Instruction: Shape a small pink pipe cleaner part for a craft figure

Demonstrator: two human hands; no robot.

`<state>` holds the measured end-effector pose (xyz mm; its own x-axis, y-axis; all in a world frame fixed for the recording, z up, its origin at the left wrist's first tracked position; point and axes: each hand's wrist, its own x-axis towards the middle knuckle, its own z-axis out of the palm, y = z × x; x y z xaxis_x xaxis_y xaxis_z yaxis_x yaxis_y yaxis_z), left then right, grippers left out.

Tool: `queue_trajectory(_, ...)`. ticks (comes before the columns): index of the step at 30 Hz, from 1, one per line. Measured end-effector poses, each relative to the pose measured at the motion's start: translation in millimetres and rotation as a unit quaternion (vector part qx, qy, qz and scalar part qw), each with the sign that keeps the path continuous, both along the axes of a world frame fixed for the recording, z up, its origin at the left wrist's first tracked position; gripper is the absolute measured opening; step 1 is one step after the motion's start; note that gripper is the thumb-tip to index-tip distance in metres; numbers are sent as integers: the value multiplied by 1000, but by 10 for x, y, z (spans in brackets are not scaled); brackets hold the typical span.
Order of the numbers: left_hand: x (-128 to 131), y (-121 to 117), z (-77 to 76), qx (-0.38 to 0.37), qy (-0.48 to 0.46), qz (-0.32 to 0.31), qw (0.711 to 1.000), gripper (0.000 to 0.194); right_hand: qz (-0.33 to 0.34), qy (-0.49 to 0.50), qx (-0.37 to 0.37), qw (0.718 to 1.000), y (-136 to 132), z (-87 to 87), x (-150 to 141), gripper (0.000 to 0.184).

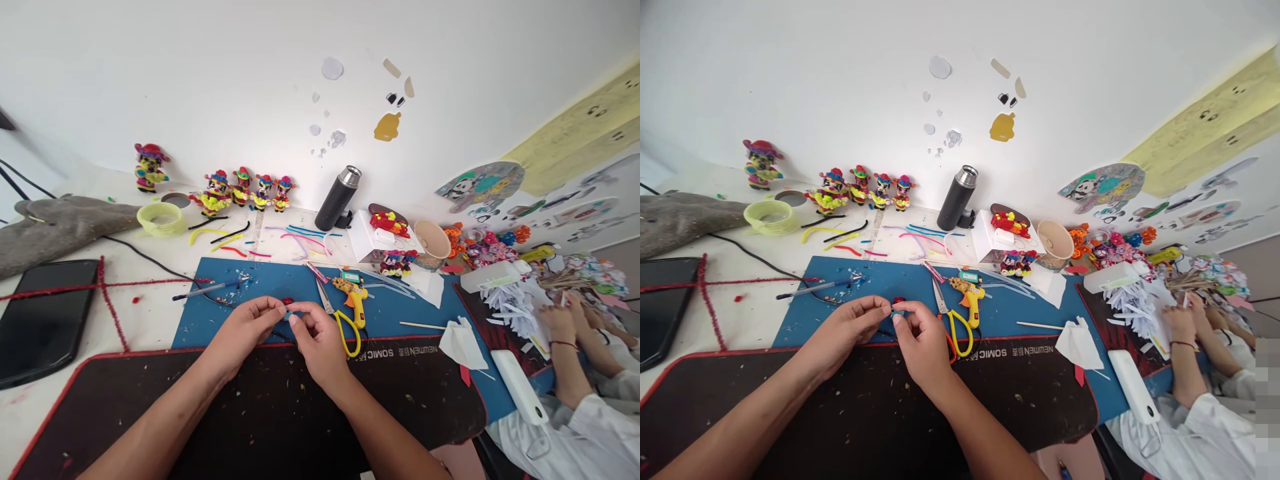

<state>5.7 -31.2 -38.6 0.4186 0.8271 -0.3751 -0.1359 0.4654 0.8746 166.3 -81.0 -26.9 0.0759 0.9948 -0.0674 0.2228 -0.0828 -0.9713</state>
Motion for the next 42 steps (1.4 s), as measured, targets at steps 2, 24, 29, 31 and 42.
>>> queue_trajectory(2, -2, -2, -7, 2, 1, -2, 1000, 41, 0, -1, 2, 1000, -3, -1, 0, 27)
queue_trajectory(24, -3, -4, -15, 3, -2, 3, 1000, 38, -5, 5, -1, 1000, -11, -30, 9, 27)
queue_trajectory(29, 6, 10, -4, 6, 4, -1, 1000, 38, -4, 8, 0, 1000, -4, -23, 19, 27)
queue_trajectory(31, 6, 11, 6, 5, 6, -3, 1000, 39, -3, 10, 4, 1000, -5, -15, 17, 27)
queue_trajectory(42, 12, 9, 18, 7, 11, -4, 1000, 38, -6, 11, 5, 1000, -27, -33, 25, 28)
